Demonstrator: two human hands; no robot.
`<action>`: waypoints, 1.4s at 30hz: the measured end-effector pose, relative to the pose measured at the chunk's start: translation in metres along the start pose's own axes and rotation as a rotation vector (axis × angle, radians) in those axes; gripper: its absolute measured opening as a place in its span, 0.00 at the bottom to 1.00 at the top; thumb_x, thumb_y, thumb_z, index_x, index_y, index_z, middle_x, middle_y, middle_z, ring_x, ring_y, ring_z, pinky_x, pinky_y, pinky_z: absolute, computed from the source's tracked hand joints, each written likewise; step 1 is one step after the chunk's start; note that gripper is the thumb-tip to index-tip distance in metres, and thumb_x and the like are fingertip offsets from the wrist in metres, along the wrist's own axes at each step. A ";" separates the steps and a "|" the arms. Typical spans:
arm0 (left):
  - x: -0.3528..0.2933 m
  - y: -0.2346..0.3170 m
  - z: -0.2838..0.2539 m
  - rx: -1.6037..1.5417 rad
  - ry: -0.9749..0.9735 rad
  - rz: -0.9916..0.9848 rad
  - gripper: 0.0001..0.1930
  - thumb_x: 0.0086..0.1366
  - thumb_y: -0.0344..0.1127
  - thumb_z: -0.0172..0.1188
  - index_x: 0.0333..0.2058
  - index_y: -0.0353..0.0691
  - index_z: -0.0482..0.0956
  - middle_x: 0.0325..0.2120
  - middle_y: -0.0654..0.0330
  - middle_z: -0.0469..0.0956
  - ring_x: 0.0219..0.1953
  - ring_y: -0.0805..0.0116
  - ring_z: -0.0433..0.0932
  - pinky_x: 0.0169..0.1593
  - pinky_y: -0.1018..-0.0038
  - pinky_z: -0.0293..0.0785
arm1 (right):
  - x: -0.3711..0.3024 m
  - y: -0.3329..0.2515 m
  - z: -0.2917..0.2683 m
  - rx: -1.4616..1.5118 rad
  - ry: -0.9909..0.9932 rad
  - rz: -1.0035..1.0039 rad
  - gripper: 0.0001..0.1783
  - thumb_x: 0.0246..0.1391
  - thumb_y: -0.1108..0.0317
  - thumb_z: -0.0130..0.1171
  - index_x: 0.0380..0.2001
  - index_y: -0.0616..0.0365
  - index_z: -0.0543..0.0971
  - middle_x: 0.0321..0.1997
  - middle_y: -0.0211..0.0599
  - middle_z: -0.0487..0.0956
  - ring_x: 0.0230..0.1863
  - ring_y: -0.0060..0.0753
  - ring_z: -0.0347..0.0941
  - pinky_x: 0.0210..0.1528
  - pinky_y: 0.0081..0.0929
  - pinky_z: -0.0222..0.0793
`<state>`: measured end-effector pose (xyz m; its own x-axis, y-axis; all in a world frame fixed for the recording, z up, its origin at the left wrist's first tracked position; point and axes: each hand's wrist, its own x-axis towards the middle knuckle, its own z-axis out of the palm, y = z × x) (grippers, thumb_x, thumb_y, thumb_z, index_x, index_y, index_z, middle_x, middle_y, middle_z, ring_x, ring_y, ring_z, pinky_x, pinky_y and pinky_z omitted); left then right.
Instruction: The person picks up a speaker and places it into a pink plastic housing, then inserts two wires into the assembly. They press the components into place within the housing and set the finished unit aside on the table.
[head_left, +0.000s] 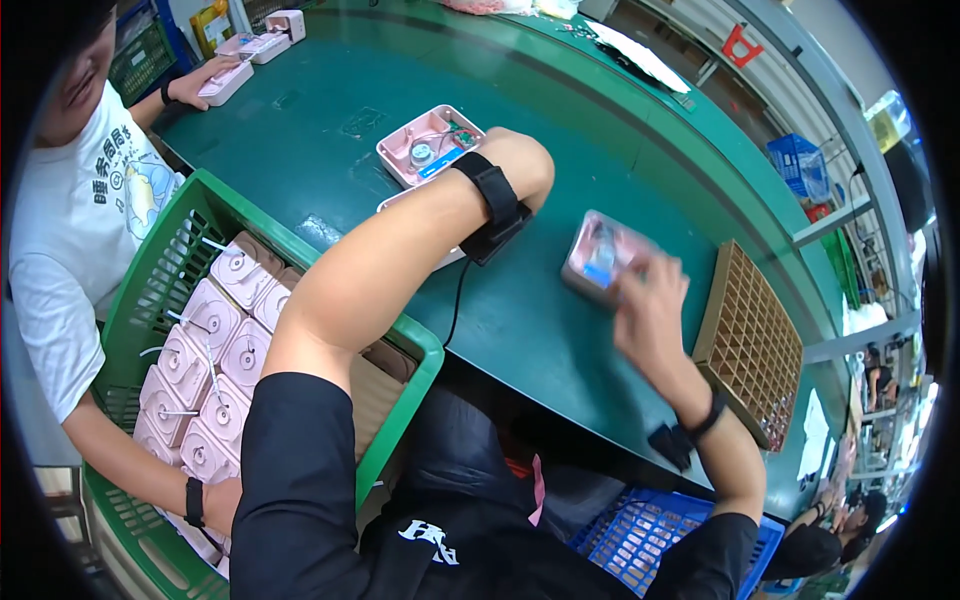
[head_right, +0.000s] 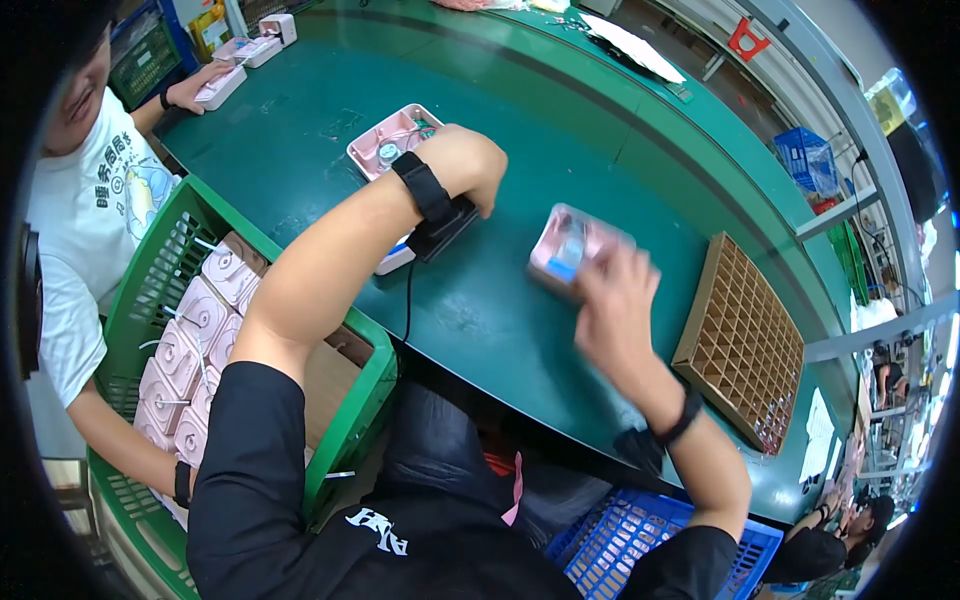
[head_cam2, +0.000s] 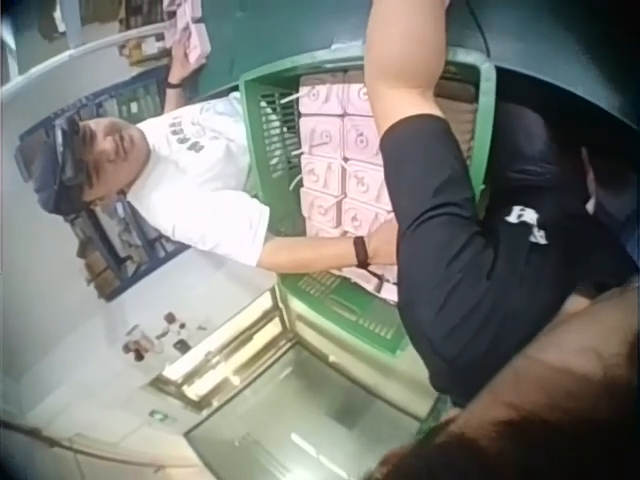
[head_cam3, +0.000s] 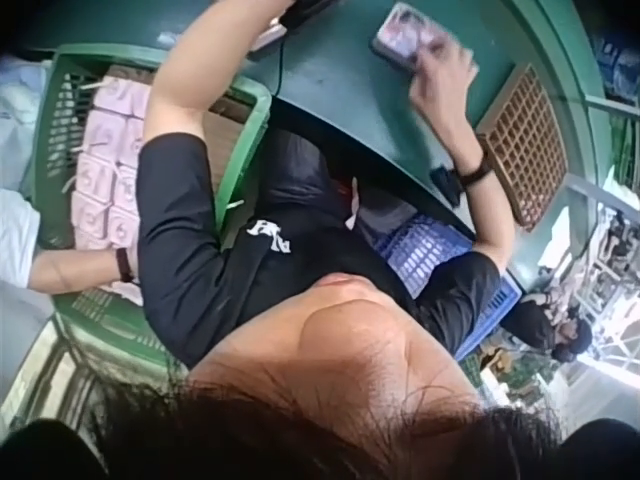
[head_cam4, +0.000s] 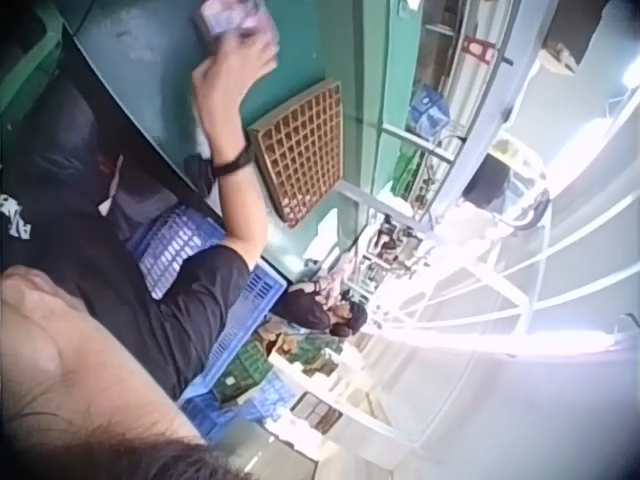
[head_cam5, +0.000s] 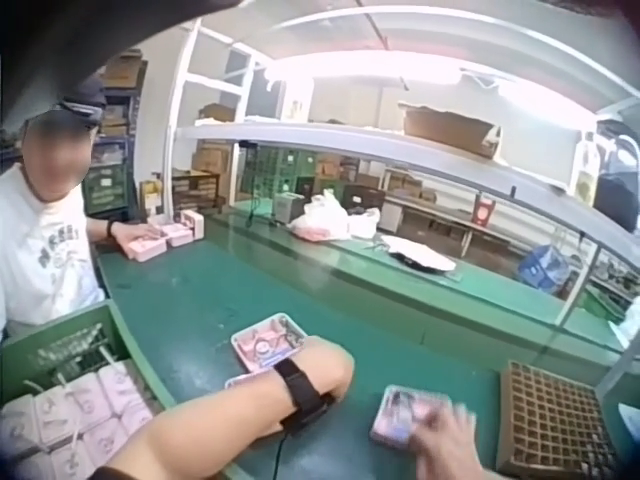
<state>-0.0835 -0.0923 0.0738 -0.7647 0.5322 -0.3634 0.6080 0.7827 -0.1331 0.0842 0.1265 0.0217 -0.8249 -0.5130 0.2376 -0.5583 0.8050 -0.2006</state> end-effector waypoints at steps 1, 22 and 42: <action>-0.001 0.001 0.002 0.005 -0.002 -0.043 0.16 0.55 0.39 0.69 0.44 0.50 0.91 0.42 0.60 0.89 0.45 0.57 0.89 0.46 0.64 0.84 | 0.017 0.019 0.006 -0.233 0.239 0.060 0.17 0.37 0.79 0.66 0.36 0.54 0.81 0.48 0.44 0.73 0.52 0.53 0.69 0.52 0.50 0.62; 0.006 0.045 0.028 -0.240 0.271 0.408 0.12 0.55 0.45 0.67 0.26 0.42 0.88 0.25 0.54 0.85 0.31 0.50 0.85 0.36 0.57 0.81 | 0.096 0.181 0.080 -0.037 0.137 0.507 0.38 0.57 0.42 0.66 0.61 0.60 0.76 0.66 0.57 0.74 0.68 0.63 0.67 0.67 0.54 0.67; 0.030 0.008 0.019 -0.172 0.019 0.047 0.27 0.62 0.60 0.66 0.35 0.37 0.89 0.31 0.46 0.86 0.35 0.49 0.85 0.41 0.58 0.80 | 0.020 0.214 0.009 -0.016 -0.221 0.482 0.26 0.60 0.51 0.64 0.56 0.56 0.82 0.62 0.50 0.80 0.63 0.52 0.76 0.65 0.44 0.72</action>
<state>-0.0973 -0.0766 0.0446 -0.7410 0.5742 -0.3480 0.5990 0.7996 0.0439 -0.0524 0.2856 -0.0254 -0.9874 -0.1333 -0.0848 -0.1116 0.9684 -0.2228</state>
